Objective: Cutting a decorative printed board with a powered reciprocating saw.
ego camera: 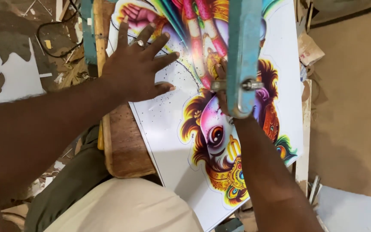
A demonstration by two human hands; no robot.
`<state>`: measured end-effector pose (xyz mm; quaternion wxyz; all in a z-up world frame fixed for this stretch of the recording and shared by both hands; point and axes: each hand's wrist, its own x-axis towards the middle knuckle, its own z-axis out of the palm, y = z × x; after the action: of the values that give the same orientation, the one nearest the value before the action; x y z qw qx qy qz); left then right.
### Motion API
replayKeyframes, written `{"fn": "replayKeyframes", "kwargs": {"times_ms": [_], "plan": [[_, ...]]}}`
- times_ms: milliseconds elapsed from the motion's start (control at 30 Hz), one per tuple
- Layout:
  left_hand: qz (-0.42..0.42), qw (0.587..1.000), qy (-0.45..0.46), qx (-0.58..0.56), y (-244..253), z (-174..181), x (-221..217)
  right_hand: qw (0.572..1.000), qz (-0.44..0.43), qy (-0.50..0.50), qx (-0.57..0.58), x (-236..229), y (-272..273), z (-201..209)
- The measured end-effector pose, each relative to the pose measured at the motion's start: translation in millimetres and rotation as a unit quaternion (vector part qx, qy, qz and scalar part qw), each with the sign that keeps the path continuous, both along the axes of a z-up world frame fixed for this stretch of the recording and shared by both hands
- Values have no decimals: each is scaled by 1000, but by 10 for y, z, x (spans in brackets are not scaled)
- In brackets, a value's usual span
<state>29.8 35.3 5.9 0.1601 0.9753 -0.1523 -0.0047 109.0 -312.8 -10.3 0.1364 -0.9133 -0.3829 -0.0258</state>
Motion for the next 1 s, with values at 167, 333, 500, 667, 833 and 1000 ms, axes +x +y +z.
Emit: {"fn": "replayKeyframes", "kwargs": {"times_ms": [167, 333, 500, 667, 833, 1000], "plan": [[28, 1000, -8, 0, -66, -26, -127, 964, 7, 200, 175, 172, -98, -223], [61, 998, -16, -17, -124, -21, -241, 952, 8, 255, 170, 277, -127, -193], [90, 996, -22, -13, -183, -24, -357, 941, 19, 297, 159, 369, -56, -96], [121, 992, -20, -6, -263, -21, -477, 932, 30, 331, 146, 396, 103, 114], [161, 986, 5, -34, -354, -9, -598, 981, 154, -71, -90, 401, 222, 322], [187, 982, 16, -6, -449, 0, -679, 980, 157, -28, -119, 369, 385, 525]]}}
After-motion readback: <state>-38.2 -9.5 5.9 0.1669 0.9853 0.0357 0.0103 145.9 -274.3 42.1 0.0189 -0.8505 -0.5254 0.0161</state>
